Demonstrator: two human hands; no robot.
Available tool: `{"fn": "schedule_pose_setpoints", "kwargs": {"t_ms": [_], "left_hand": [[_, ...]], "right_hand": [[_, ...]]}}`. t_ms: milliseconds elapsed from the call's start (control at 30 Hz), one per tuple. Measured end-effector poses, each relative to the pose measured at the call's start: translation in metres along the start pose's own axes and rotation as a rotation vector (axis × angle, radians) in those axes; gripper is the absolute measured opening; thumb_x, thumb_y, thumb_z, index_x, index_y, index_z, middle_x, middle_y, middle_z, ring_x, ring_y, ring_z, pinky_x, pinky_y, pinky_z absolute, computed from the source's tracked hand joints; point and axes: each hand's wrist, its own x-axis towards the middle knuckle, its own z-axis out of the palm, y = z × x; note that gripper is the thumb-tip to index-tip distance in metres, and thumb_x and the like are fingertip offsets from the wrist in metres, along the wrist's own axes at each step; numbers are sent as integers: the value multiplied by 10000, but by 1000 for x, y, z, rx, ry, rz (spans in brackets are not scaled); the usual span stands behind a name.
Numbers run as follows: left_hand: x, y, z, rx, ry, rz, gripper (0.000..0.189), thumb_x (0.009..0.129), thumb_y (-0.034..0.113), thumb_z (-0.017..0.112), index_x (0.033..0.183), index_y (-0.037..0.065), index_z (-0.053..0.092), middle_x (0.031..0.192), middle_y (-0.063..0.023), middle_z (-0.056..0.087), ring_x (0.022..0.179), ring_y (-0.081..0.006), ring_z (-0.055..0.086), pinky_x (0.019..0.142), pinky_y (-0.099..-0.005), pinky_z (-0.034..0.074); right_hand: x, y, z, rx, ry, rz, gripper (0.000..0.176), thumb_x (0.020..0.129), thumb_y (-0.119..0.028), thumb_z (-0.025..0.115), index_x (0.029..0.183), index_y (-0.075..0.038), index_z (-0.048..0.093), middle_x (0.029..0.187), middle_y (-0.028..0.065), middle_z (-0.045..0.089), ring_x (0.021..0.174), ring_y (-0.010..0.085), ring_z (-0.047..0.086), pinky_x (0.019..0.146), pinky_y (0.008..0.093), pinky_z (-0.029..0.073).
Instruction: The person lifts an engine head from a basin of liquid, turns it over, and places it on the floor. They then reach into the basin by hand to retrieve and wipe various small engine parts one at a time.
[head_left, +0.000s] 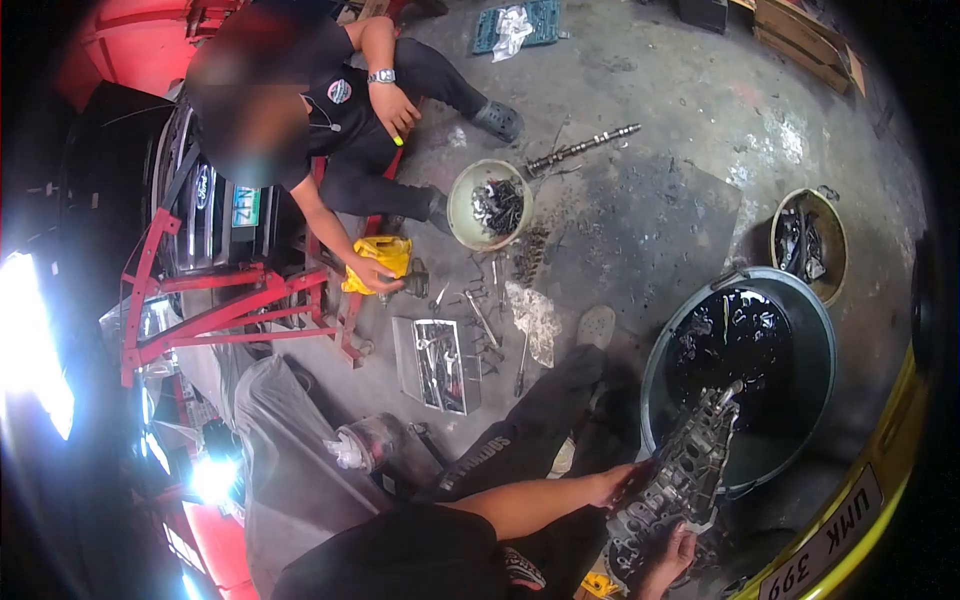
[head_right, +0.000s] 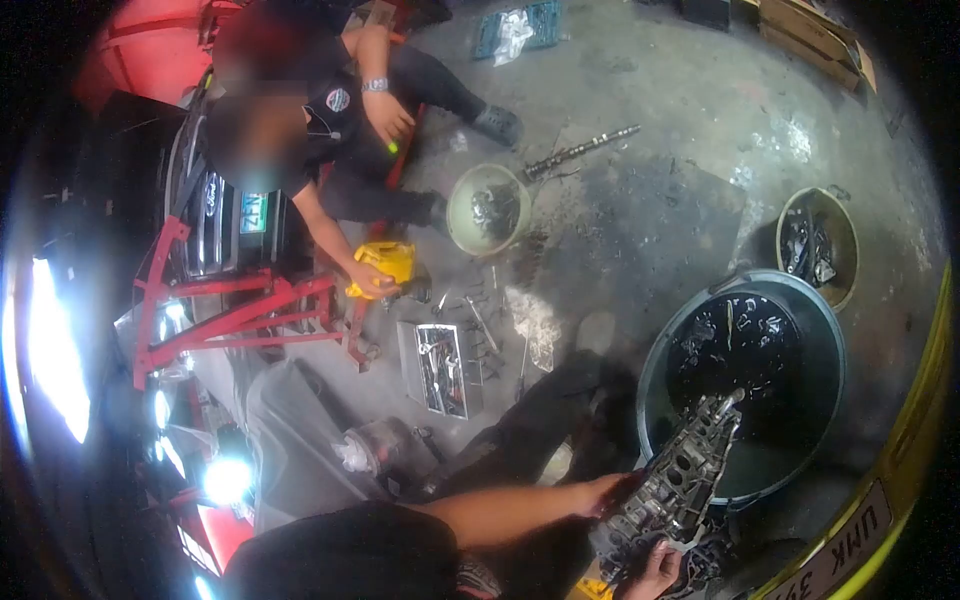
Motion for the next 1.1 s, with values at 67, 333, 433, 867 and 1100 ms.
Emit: {"fn": "schedule_pose_setpoints", "kwargs": {"t_ms": [67,333,433,867,1100], "left_hand": [[13,-8,0,-59,-107,12,472,970,485,490,1262,129,596,1143,-79,665,915,-216,678,697,-380,579],[-3,6,42,-141,44,-100,388,970,374,489,1125,59,652,1077,-101,694,921,-214,686,778,-401,580],[-23,6,81,-185,44,89,361,976,316,490,1102,24,659,1042,-124,701,906,-224,691,815,-388,568],[-92,8,133,-506,-40,37,424,990,336,462,1218,11,612,1185,-156,653,1047,-291,644,974,-447,487],[-152,22,145,-630,-469,72,483,986,358,443,1311,8,514,1205,-181,613,1113,-301,606,932,-429,525]], "right_hand": [[-3,2,-4,35,-13,59,309,979,-268,585,765,-79,466,725,-43,440,675,72,397,593,229,327],[-10,-6,-3,19,-9,68,195,986,-223,580,906,-49,544,737,-59,446,649,50,382,555,219,293],[-6,12,-15,-86,53,-19,315,986,-296,569,755,-112,456,661,-38,442,571,65,395,507,228,327],[-53,-43,-17,-173,-3,-98,236,961,-241,600,815,-82,506,738,-51,462,682,64,392,599,234,326],[-104,-107,19,-161,-140,-70,275,874,-219,710,919,-46,501,835,-1,511,764,104,467,697,265,397]]}}
